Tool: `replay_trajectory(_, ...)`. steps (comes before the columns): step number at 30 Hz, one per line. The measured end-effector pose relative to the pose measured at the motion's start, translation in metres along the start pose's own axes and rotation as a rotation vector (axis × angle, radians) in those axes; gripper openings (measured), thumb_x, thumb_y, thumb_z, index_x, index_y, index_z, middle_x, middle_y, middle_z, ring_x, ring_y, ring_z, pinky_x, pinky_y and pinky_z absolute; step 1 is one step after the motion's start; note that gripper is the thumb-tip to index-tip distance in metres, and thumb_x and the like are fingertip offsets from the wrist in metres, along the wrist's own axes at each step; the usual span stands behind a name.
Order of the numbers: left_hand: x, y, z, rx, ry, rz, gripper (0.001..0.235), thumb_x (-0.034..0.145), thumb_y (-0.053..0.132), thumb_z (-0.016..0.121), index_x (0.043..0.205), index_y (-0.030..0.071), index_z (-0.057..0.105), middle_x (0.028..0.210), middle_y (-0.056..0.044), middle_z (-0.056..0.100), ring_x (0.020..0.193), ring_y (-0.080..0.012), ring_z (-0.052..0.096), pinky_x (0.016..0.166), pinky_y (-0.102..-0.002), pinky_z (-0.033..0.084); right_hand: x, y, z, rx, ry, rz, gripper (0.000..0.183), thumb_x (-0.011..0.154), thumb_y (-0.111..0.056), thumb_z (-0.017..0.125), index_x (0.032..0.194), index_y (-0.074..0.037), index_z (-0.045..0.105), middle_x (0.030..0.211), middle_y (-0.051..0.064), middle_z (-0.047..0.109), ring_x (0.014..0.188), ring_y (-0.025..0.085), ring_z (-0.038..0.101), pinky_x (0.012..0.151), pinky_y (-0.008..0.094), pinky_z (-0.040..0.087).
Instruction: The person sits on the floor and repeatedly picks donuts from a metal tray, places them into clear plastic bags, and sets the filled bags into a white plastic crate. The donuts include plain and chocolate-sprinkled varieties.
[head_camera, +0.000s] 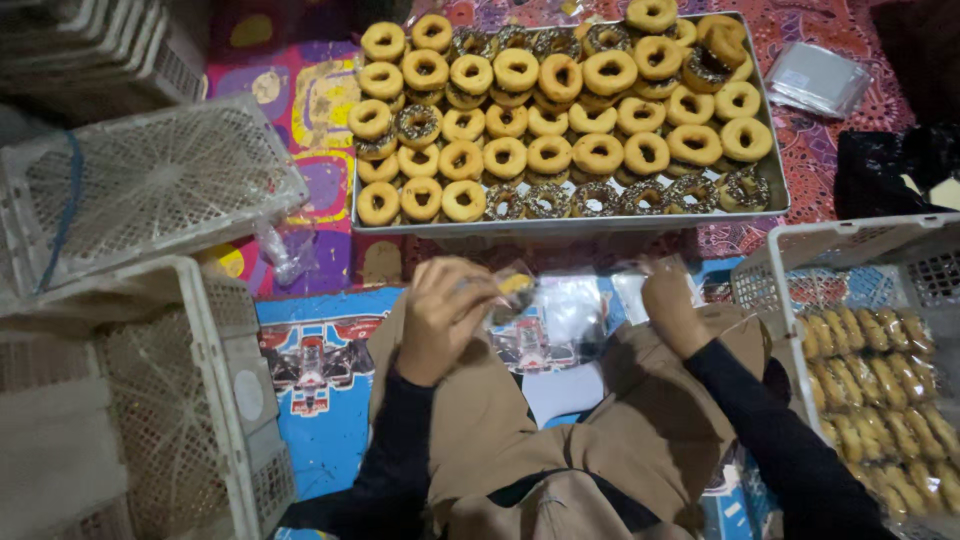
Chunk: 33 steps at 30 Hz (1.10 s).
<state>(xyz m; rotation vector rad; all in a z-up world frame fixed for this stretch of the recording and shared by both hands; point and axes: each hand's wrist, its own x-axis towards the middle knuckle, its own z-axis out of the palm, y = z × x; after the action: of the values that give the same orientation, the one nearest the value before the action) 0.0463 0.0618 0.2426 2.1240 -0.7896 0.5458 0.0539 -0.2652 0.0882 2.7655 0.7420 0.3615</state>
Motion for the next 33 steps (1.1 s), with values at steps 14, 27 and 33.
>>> replay_trajectory(14, -0.038, -0.063, 0.057, -0.769, 0.447, -0.689, 0.016, 0.105, 0.015, 0.059, 0.1, 0.003, 0.05, 0.085, -0.008, 0.069, 0.076, -0.0125, 0.072, 0.064, -0.029, 0.064, 0.109, -0.072, -0.064, 2.056, 0.286, -0.079, 0.028, 0.093, -0.025, 0.079, 0.083, -0.004, 0.065, 0.113, 0.007, 0.062, 0.111, 0.014, 0.059, 0.099, 0.03, 0.047)
replay_trajectory(27, -0.184, -0.095, 0.071, 0.047, 0.302, -1.076, 0.012, 0.088, 0.015, 0.079, 0.089, 0.005, 0.074, 0.072, -0.004, 0.074, 0.065, -0.0108, 0.069, 0.06, -0.027, 0.05, 0.059, -0.223, 0.069, 2.108, -0.083, 1.11, 0.019, 0.092, -0.017, 0.073, 0.081, -0.002, 0.075, 0.068, 0.003, 0.066, 0.054, 0.008, 0.048, 0.048, 0.025, 0.035)
replay_trajectory(33, -0.201, -0.118, 0.081, 0.211, 0.113, -1.189, 0.017, 0.089, 0.024, 0.081, 0.087, 0.01, 0.071, 0.068, -0.003, 0.073, 0.062, -0.0152, 0.069, 0.06, -0.032, 0.05, 0.035, -0.156, 0.162, 1.656, -0.237, 0.72, 0.019, 0.092, -0.022, 0.071, 0.093, -0.007, 0.081, 0.082, 0.007, 0.078, 0.069, 0.014, 0.068, 0.06, 0.029, 0.055)
